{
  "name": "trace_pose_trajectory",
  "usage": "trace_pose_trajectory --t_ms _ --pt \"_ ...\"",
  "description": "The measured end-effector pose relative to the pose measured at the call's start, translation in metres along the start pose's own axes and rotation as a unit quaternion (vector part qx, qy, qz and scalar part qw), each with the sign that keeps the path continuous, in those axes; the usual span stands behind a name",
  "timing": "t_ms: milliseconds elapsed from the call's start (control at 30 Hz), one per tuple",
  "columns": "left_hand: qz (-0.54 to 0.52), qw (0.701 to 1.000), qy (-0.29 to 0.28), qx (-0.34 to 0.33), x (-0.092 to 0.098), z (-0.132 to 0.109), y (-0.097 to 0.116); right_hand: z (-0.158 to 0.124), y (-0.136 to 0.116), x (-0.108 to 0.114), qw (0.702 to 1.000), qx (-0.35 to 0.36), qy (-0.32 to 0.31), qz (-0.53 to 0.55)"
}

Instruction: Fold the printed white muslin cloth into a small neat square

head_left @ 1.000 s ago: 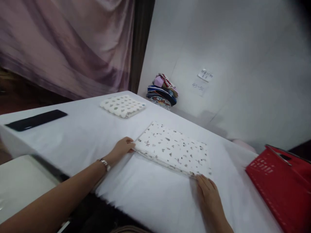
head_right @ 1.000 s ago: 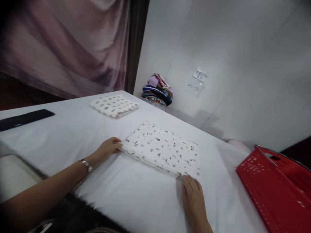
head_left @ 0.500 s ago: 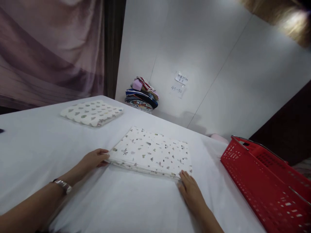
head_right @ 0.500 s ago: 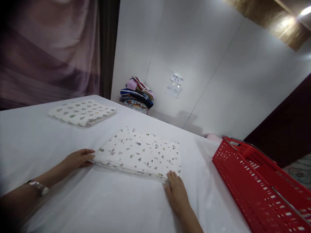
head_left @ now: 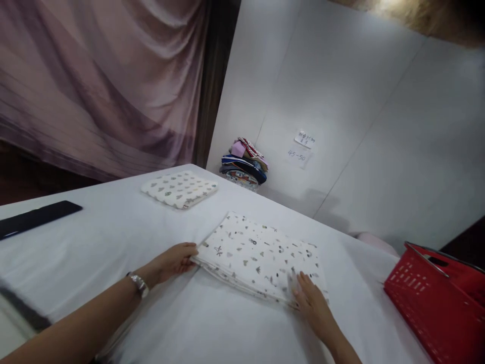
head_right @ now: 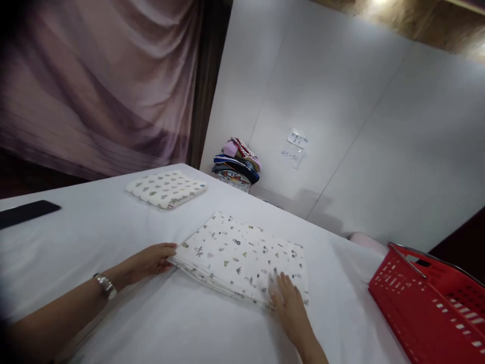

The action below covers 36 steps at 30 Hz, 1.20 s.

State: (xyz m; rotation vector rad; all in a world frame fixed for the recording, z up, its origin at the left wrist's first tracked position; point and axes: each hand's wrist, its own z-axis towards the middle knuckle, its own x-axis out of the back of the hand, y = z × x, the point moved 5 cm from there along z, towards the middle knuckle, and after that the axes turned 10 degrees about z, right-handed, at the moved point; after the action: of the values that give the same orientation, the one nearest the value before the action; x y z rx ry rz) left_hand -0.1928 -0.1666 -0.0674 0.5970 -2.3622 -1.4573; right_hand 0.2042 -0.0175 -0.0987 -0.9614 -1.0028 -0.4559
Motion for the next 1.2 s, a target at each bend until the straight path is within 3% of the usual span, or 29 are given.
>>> trace_pose_trajectory --t_ms 100,167,300,467,633,833,1000,1100,1200 --pt "-0.044 0.997 -0.062 0.010 -0.004 0.005 -0.007 0.027 -0.027 -0.001 0.999 0.016 0.023 0.020" --pt "-0.057 0.996 -0.068 0.004 -0.006 0.006 -0.009 0.047 -0.049 -0.007 0.999 0.029 0.031 0.031" --pt "-0.048 0.999 -0.016 -0.006 -0.009 0.007 -0.009 0.090 -0.078 -0.028 0.999 0.025 0.024 0.027" --pt "-0.011 1.000 0.025 -0.006 -0.014 0.012 -0.007 0.124 -0.082 -0.058 0.999 -0.004 0.020 -0.026" --pt "0.025 0.999 0.040 -0.010 -0.017 0.012 -0.004 0.130 -0.074 -0.077 0.998 -0.007 -0.026 -0.055" --pt "-0.008 1.000 0.025 0.002 -0.017 0.016 -0.009 0.126 -0.078 -0.072 0.999 0.000 0.009 -0.046" --pt "-0.074 0.997 -0.012 -0.007 -0.019 0.021 -0.013 0.119 -0.079 -0.077 0.996 -0.046 -0.070 -0.040" --pt "-0.075 0.997 -0.003 -0.013 -0.021 0.019 -0.006 0.120 -0.084 -0.071 0.996 -0.058 -0.066 0.031" --pt "-0.040 0.997 0.033 -0.050 -0.029 0.016 0.009 0.122 -0.098 -0.065 0.968 -0.075 -0.013 0.241"
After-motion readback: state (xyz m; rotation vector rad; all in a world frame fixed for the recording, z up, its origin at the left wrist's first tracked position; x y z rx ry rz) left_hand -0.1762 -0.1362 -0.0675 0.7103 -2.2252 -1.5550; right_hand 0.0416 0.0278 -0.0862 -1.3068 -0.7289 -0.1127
